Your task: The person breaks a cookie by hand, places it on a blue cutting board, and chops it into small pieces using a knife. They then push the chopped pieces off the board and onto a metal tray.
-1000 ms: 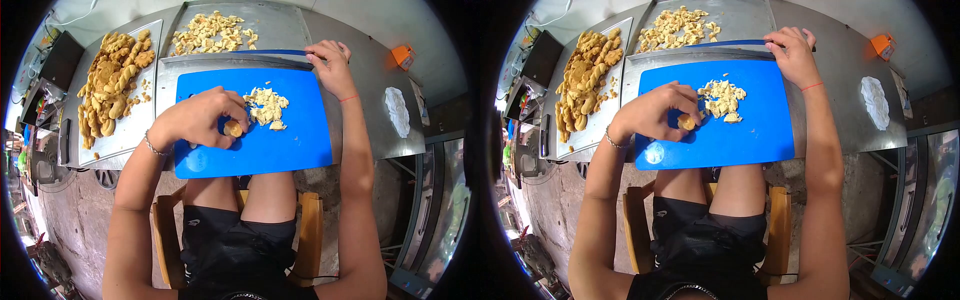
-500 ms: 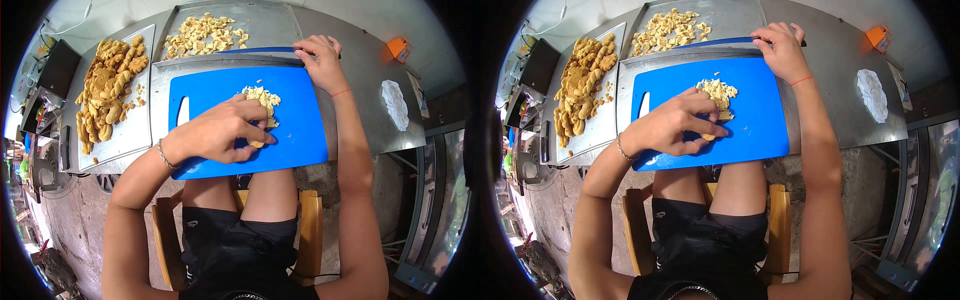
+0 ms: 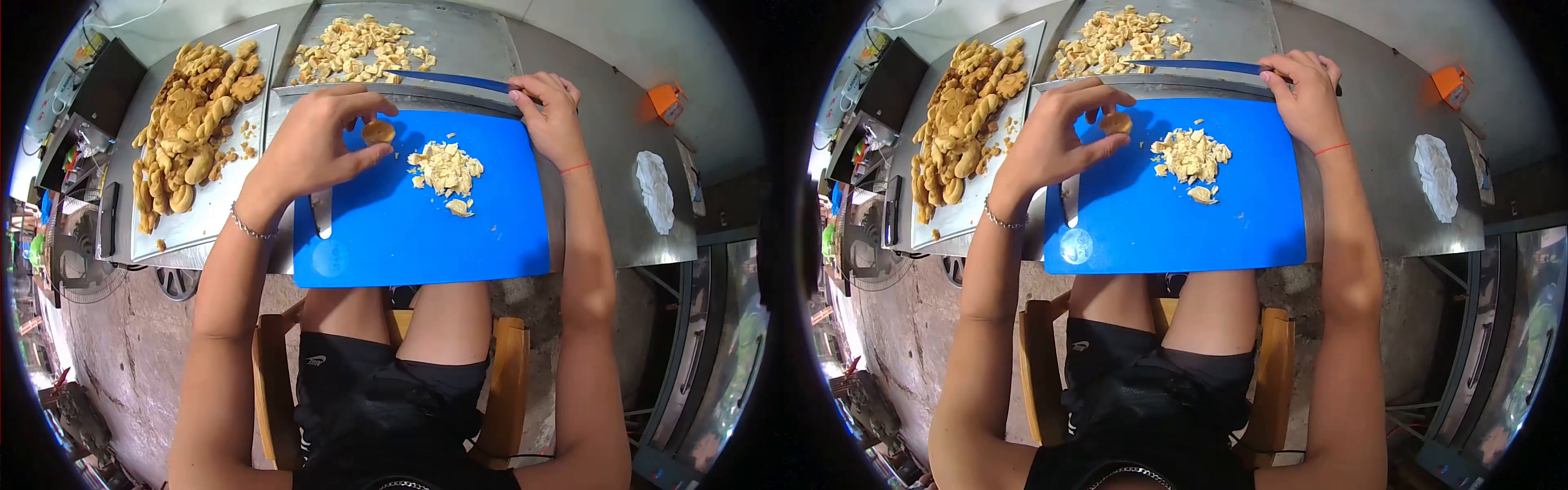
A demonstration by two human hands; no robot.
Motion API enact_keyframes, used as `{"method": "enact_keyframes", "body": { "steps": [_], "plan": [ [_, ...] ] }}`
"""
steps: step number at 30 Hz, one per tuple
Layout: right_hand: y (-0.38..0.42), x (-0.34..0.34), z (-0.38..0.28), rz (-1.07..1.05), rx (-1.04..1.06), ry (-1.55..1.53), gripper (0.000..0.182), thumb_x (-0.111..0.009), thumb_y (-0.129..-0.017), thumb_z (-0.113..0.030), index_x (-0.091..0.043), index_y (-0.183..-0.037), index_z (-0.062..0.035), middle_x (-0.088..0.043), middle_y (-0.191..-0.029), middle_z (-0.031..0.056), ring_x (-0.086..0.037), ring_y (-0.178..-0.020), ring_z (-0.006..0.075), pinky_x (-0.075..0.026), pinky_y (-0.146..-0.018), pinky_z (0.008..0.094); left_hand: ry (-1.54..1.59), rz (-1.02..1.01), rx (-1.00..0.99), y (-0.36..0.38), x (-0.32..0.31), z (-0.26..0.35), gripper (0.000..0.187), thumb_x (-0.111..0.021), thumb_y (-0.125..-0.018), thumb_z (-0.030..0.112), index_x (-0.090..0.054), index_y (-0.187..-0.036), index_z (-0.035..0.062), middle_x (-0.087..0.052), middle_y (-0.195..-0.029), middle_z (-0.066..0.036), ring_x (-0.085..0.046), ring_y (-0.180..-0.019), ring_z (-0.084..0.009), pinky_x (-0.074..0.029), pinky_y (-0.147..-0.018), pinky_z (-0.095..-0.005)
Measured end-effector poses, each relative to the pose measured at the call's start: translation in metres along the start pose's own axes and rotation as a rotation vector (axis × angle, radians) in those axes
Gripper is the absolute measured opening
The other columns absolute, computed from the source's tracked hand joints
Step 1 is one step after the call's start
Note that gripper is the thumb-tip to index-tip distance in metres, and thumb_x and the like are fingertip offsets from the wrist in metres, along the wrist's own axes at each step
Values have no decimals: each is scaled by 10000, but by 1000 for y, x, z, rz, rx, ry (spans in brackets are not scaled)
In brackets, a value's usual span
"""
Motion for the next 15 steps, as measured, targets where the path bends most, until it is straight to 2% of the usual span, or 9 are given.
{"method": "enact_keyframes", "body": {
  "steps": [1,4,7,10,13,15],
  "plan": [
    [0,-1,0,-6,-3,-6,179,-766,-1090,-210,-869,-1214,-132,-759,-1017,6,-687,-1126,214,-291,-1314,535,0,-33,36,0,-1,-5,308,-949,-876,119,-848,-1153,31,-796,-1027,-127,-760,-955,-293,-609,-876,-402],
    [-1,1,-5,38,51,36,180,-765,-1088,-192,-860,-1214,-108,-775,-1020,30,-723,-1040,257,-457,-1187,479,-30,-161,75,1,-9,-16,308,-975,-857,140,-828,-1103,27,-815,-998,-137,-772,-911,-299,-617,-843,-416],
    [-2,6,-15,36,-91,-201,165,-755,-1088,-160,-841,-1192,-66,-777,-1002,80,-740,-918,331,-572,-938,432,-8,-254,66,1,-11,-14,344,-989,-828,171,-818,-1089,26,-815,-973,-136,-776,-880,-309,-634,-829,-430],
    [-2,32,-58,58,-97,-47,156,-750,-1085,-144,-814,-1151,-19,-784,-1028,142,-749,-876,402,-575,-778,460,23,-267,34,4,-7,-22,337,-959,-826,164,-820,-1096,18,-820,-982,-127,-780,-889,-297,-643,-844,-424],
    [15,57,-112,13,-91,28,166,-750,-1081,-160,-794,-1090,0,-783,-1009,201,-763,-915,434,-566,-798,507,114,-342,84,6,-3,-21,294,-930,-839,123,-827,-1097,25,-823,-973,-109,-773,-880,-270,-639,-835,-412],
    [36,69,-148,-70,-203,-22,155,-757,-1071,-153,-784,-1087,-2,-779,-969,229,-763,-886,466,-564,-769,529,148,-388,69,6,-6,-22,282,-934,-833,110,-831,-1083,31,-822,-963,-98,-762,-871,-252,-634,-826,-402]
  ]
}}
Point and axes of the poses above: each hand's wrist, its own y-axis away from the middle knuckle, its own x-axis out of the back of the hand, z = x × y, the point moved 4 cm from there along -y, towards the middle knuckle
